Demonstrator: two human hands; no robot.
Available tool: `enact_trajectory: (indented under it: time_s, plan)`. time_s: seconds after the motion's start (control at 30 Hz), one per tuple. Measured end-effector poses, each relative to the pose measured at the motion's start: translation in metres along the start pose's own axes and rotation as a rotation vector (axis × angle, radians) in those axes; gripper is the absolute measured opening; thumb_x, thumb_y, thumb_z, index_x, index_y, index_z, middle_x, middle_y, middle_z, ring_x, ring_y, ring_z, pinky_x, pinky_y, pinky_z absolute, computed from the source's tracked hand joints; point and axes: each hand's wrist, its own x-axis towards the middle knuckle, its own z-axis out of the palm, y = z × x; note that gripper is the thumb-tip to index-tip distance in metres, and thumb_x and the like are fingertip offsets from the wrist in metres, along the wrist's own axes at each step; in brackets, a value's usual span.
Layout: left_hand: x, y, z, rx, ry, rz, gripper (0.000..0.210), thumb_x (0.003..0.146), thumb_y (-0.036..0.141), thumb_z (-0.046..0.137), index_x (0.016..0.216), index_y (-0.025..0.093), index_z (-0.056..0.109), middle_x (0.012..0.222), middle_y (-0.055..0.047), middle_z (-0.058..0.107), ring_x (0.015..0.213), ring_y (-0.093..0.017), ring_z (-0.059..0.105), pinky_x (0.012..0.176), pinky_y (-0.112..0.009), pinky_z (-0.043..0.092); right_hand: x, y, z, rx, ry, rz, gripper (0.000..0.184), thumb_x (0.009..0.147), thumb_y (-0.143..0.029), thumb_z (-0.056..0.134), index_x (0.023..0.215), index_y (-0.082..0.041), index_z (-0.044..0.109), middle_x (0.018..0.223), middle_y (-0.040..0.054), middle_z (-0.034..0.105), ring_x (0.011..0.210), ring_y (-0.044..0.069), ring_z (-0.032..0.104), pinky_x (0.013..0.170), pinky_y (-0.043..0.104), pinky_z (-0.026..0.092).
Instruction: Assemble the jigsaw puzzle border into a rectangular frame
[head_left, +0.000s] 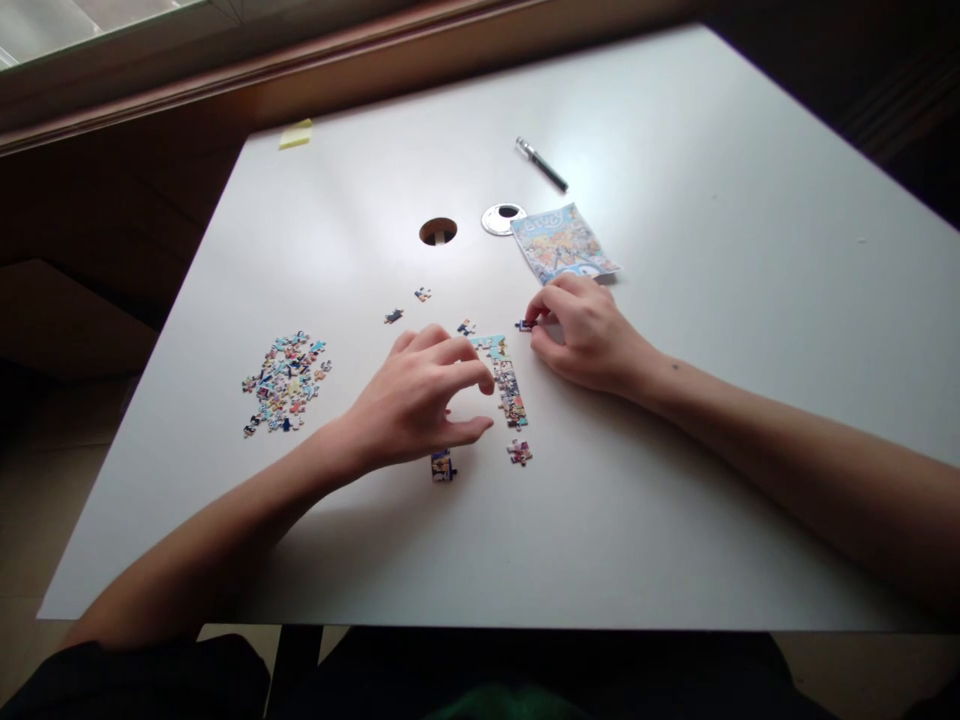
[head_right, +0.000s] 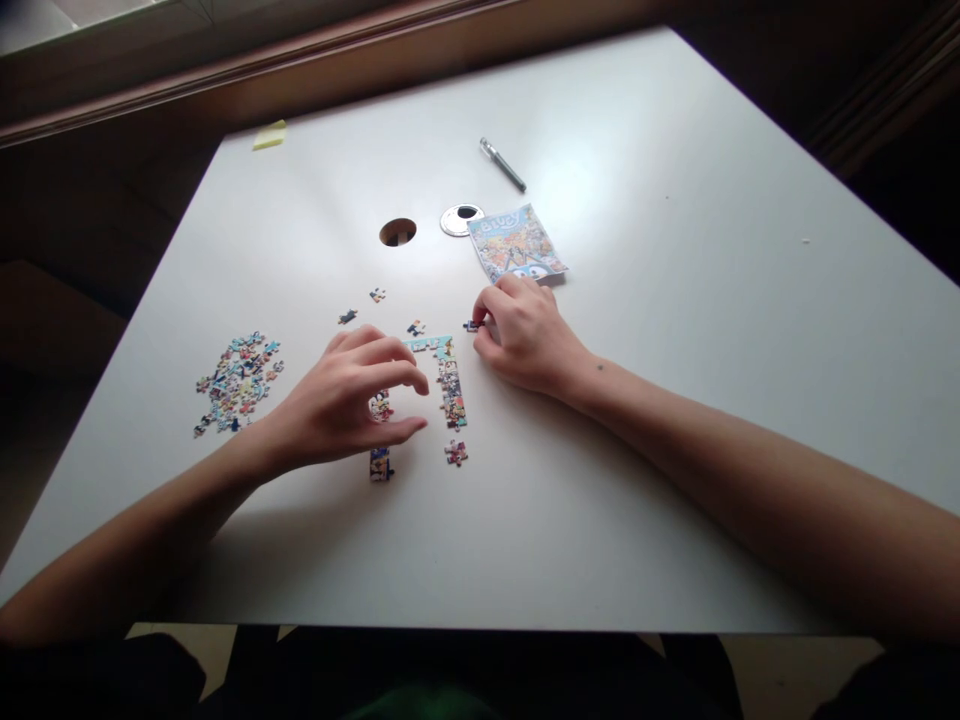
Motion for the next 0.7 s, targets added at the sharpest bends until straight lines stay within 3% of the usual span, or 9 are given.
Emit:
enact_trajectory:
  time_s: [0.23, 0.5, 0.7]
  plan:
    - [0.000, -0.009, -0.011, 0.067, 0.043, -0.061, 0.007, 0.086, 0.016, 0.057, 0.085, 0.020, 0.062, 0.092, -0.002, 0.067, 0.091, -0.020, 0.052, 0.089, -0.035, 0.036, 0.000, 0.000, 0.000, 0.008, -0.012, 0.014, 0.011, 0.082, -0.017, 0.055, 0.089, -0.020, 0.063, 0.095, 0.0109, 0.059, 0.091, 0.029, 0.055, 0.089, 0.046, 0.044]
    - [0.001, -0.016, -0.010, 0.050, 0.066, -0.113, 0.005, 0.074, 0.015, 0.053, 0.077, 0.019, 0.053, 0.078, -0.001, 0.062, 0.078, -0.019, 0.050, 0.081, -0.035, 0.037, 0.000, 0.000, -0.001, 0.002, -0.016, 0.009, 0.011, 0.082, -0.018, 0.055, 0.089, -0.021, 0.063, 0.095, 0.0109, 0.059, 0.091, 0.029, 0.055, 0.089, 0.047, 0.044]
    - [0.001, -0.019, -0.009, 0.012, 0.093, -0.144, 0.001, 0.075, 0.018, 0.054, 0.075, 0.019, 0.053, 0.074, 0.000, 0.061, 0.075, -0.017, 0.052, 0.084, -0.035, 0.038, 0.000, 0.000, 0.000, 0.004, -0.019, 0.010, 0.011, 0.082, -0.018, 0.055, 0.090, -0.020, 0.063, 0.094, 0.0109, 0.059, 0.092, 0.029, 0.055, 0.090, 0.047, 0.044]
